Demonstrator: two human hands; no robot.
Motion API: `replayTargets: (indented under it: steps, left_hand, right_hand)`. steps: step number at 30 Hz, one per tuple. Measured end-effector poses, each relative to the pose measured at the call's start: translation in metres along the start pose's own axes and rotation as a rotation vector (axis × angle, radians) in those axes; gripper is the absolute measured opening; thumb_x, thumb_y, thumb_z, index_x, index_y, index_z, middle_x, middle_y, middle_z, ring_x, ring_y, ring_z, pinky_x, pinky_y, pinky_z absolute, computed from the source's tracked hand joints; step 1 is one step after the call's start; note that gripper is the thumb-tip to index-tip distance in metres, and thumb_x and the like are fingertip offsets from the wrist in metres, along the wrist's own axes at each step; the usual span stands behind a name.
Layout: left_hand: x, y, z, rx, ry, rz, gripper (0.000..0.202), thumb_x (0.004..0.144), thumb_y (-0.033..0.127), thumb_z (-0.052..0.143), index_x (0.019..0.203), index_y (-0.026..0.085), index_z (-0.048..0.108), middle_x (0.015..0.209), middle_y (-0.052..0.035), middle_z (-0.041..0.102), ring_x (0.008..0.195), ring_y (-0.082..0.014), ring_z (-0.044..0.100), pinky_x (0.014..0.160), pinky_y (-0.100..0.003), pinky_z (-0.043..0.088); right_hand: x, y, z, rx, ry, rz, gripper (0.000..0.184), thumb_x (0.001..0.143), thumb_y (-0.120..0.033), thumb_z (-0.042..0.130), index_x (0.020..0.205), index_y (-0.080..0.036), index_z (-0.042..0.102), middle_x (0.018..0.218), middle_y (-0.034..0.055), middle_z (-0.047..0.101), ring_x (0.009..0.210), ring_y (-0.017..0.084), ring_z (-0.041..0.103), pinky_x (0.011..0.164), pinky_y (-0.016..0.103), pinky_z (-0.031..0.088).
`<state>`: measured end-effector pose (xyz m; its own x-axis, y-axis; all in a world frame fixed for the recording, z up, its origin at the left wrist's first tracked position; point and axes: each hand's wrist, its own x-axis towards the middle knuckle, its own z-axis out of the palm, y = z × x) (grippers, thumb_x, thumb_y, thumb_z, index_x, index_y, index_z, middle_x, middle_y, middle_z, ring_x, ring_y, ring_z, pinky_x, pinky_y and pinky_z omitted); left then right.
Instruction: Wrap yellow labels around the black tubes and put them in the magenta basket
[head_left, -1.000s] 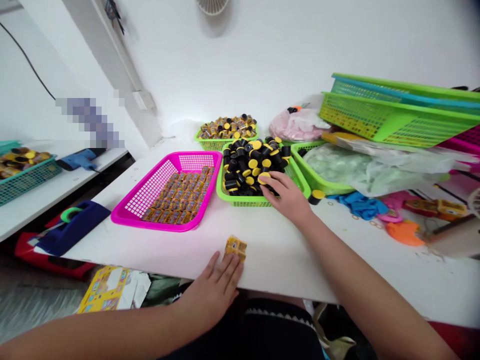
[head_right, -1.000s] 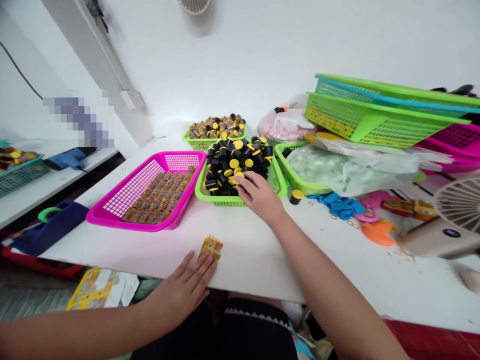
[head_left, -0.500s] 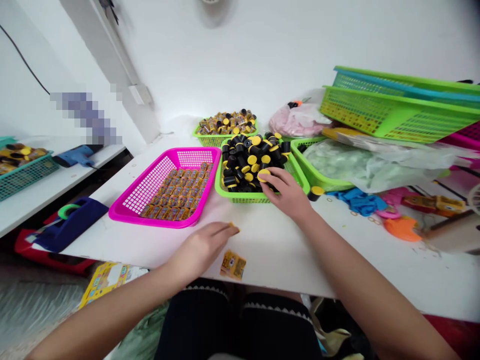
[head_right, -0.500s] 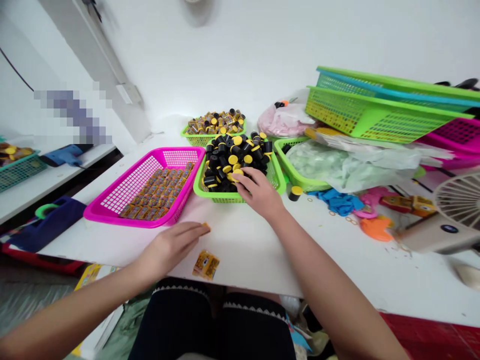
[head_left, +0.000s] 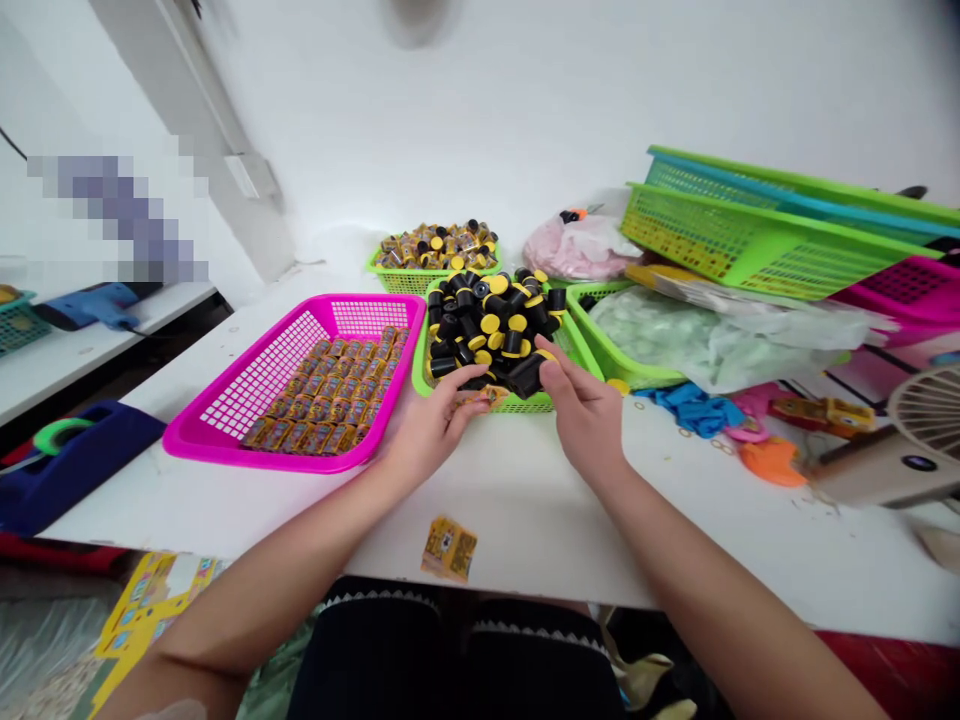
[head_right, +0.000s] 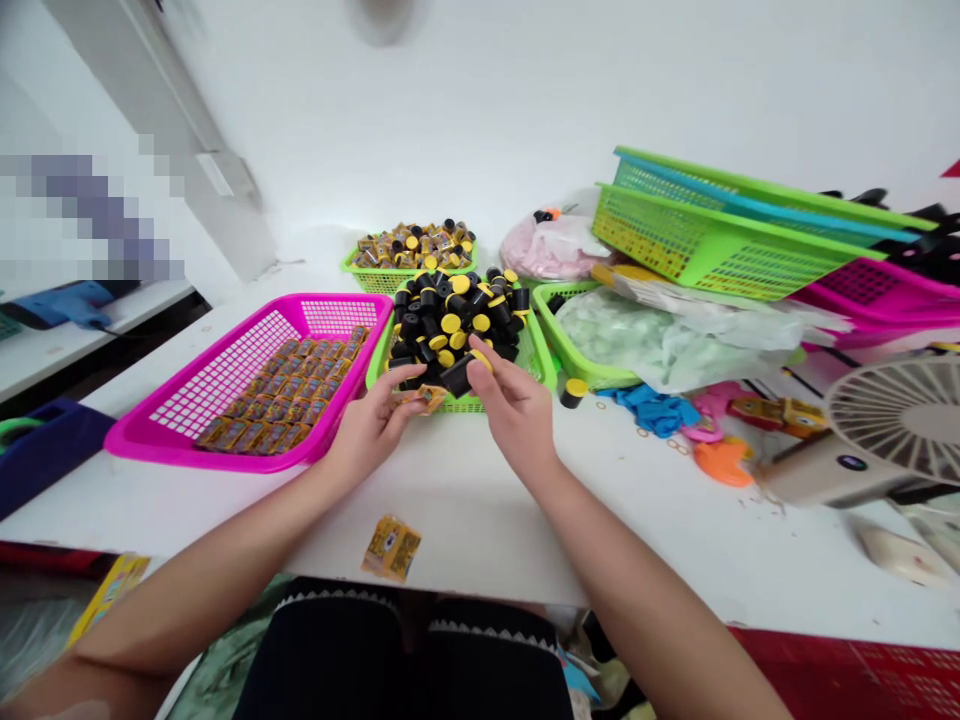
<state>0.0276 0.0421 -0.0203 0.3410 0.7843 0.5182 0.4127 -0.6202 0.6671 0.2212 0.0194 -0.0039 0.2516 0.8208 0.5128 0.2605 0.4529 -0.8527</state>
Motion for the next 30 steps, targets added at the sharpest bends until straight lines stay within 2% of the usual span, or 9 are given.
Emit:
replayTargets:
  steps: [4,6,13,17,20,22,25,28,30]
  left_hand:
    - [-0.007,0.003,-0.004,0.066,-0.068,0.076,0.029,0.099,0.034,0.051,0.117,0.018,0.068,0.099,-0.0048,0.078,0.089,-0.0180,0.075,0.081,-0.026,0.057]
    - [-0.007,0.004,-0.006,0.051,-0.092,0.114,0.032,0.100,0.036,0.049,0.118,0.018,0.068,0.100,-0.0048,0.078,0.090,-0.0181,0.075,0.083,-0.026,0.057]
    - [-0.009,0.009,-0.007,-0.082,-0.073,0.095,0.038,0.098,0.039,0.052,0.128,0.019,0.065,0.108,-0.0057,0.077,0.093,-0.0192,0.074,0.084,-0.027,0.056]
    - [-0.011,0.012,-0.003,-0.369,-0.065,-0.031,0.039,0.092,0.034,0.062,0.128,0.018,0.061,0.102,-0.0068,0.077,0.083,-0.0179,0.074,0.070,-0.025,0.057]
    - [-0.011,0.014,0.001,-0.681,-0.031,-0.033,0.049,0.086,0.023,0.071,0.130,0.020,0.051,0.105,-0.0072,0.076,0.093,-0.0166,0.073,0.077,-0.024,0.056]
    - [-0.010,0.014,0.003,-0.779,-0.006,-0.035,0.058,0.081,0.017,0.075,0.130,0.023,0.045,0.104,-0.0062,0.075,0.097,-0.0158,0.072,0.083,-0.025,0.055]
    - [-0.009,0.014,0.004,-0.810,0.026,-0.092,0.069,0.077,0.017,0.079,0.132,0.025,0.038,0.103,-0.0050,0.075,0.094,-0.0166,0.074,0.083,-0.026,0.057]
    - [-0.011,0.013,0.005,-0.779,0.036,-0.091,0.074,0.078,0.021,0.079,0.136,0.026,0.033,0.105,-0.0050,0.076,0.088,-0.0173,0.076,0.081,-0.028,0.059]
    - [-0.014,0.012,0.005,-0.692,0.052,-0.067,0.070,0.081,0.023,0.077,0.136,0.026,0.033,0.107,-0.0063,0.075,0.095,-0.0192,0.075,0.087,-0.032,0.060]
  right_hand:
    - [-0.003,0.002,0.003,0.109,-0.065,0.100,0.039,0.086,-0.059,0.062,0.099,-0.027,0.080,0.117,0.0061,0.074,0.084,0.022,0.070,0.070,0.037,0.059]
    - [-0.005,-0.001,0.004,0.115,-0.082,0.094,0.039,0.087,-0.059,0.061,0.097,-0.027,0.080,0.120,0.0059,0.073,0.083,0.022,0.071,0.068,0.036,0.060]
    - [-0.003,-0.011,0.002,-0.112,-0.168,-0.146,0.026,0.091,-0.044,0.063,0.105,-0.028,0.078,0.108,0.0033,0.077,0.084,0.019,0.071,0.073,0.032,0.059]
    - [-0.002,-0.007,-0.001,-0.209,-0.251,-0.365,0.032,0.091,-0.035,0.064,0.122,-0.030,0.070,0.106,0.0035,0.075,0.083,0.016,0.070,0.074,0.030,0.059]
    - [-0.003,-0.006,0.000,-0.239,-0.363,-0.473,0.035,0.095,-0.033,0.058,0.128,-0.030,0.066,0.111,0.0059,0.073,0.097,0.017,0.070,0.084,0.031,0.059]
    - [-0.004,-0.007,0.002,-0.230,-0.427,-0.499,0.034,0.097,-0.030,0.053,0.129,-0.028,0.066,0.115,0.0081,0.070,0.106,0.018,0.068,0.090,0.033,0.058]
    - [-0.007,-0.008,0.006,-0.145,-0.406,-0.445,0.034,0.095,-0.025,0.056,0.127,-0.028,0.067,0.118,0.0090,0.067,0.110,0.018,0.066,0.093,0.035,0.057]
    - [-0.008,-0.008,0.008,0.032,-0.372,-0.255,0.033,0.089,-0.026,0.066,0.122,-0.030,0.069,0.116,0.0075,0.068,0.101,0.017,0.068,0.085,0.033,0.060]
    - [-0.008,-0.009,0.007,0.145,-0.366,-0.110,0.031,0.085,-0.029,0.071,0.115,-0.029,0.073,0.109,0.0062,0.071,0.093,0.017,0.070,0.082,0.034,0.062]
